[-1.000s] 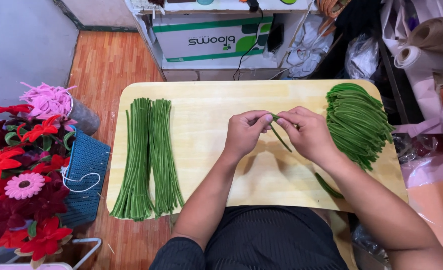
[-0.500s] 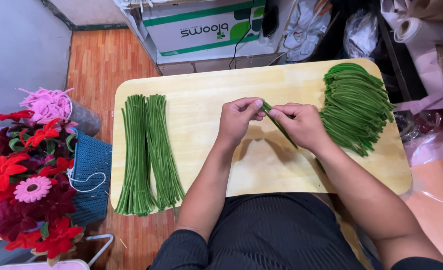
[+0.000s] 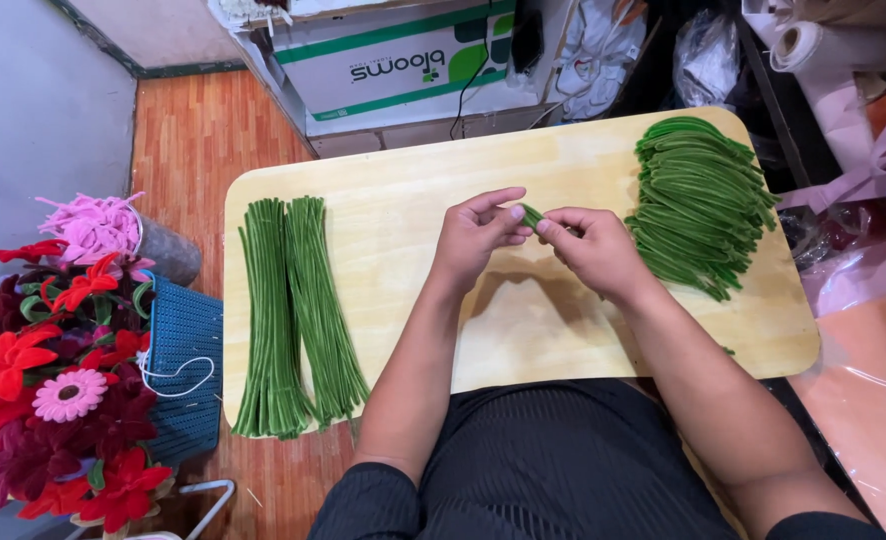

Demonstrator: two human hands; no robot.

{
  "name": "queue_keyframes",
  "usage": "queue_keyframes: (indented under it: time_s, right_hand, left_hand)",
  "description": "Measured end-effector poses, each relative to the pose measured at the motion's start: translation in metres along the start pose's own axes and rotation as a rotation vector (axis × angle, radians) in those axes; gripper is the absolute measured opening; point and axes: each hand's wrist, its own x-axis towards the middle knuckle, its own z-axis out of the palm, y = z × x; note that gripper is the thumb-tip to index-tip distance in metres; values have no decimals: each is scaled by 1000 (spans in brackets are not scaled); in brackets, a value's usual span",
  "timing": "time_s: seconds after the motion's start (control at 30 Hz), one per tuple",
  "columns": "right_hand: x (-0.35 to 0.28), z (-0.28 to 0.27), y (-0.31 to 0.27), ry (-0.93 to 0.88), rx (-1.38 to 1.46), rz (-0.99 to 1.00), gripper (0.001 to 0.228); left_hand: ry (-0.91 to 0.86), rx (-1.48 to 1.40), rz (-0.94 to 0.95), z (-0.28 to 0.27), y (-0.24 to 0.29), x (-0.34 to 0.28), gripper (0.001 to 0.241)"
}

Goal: The person sits at a table and uses their hands to twist and shape green pipe cleaners into leaf-like forms. They repeatedly pick up a pipe cleaner, bend it, and place the finished piece on a growing pile to the right.

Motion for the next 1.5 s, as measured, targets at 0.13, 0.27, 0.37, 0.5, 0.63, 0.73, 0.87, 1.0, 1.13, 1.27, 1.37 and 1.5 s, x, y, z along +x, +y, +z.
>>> queue_keyframes:
  time_s: [0.13, 0.27, 0.37, 0.5, 0.63, 0.73, 0.87, 1.0, 1.13, 1.27, 1.37, 1.5]
  right_hand:
    - [2, -9, 24, -50, 203, 82, 14]
    - [-11, -7, 5, -112, 217, 30, 12]
    - [-15, -7, 0, -112, 122, -48, 10]
    - [-19, -9, -5, -107, 22, -98, 11]
    - [-18, -18, -10, -112, -14, -103, 14]
    - [-20, -23, -7, -100, 0, 6, 15]
    - [-30, -21, -18, -75, 54, 115, 21]
    - [-32, -20, -8, -50, 139, 136, 26]
    - [-27, -28, 13, -21, 111, 106, 20]
    - [-30, -31, 12, -11, 61, 77, 17]
    - [-31, -32, 5, -20, -14, 62, 15]
    - [-31, -31, -13, 30, -243, 42, 13]
  left_hand:
    - [-102, -4, -23, -7, 0, -3, 25]
    - [-177, -16, 88, -11, -5, -2, 19]
    - [-211, 4, 201, -13, -4, -2, 15]
    - [-239, 39, 304, -14, -4, 0, 12]
    - [-245, 30, 349, -15, -5, 2, 10]
    - [-239, 50, 342, -15, -8, 3, 11]
    - [-184, 76, 362, -19, -19, 10, 11]
    - [-128, 111, 396, -18, -20, 13, 12]
    - [-48, 101, 355, -25, -19, 14, 13]
    - [-5, 64, 354, -23, -17, 13, 13]
    - [12, 61, 364, -25, -15, 13, 14]
    - [17, 74, 420, -28, -19, 16, 12]
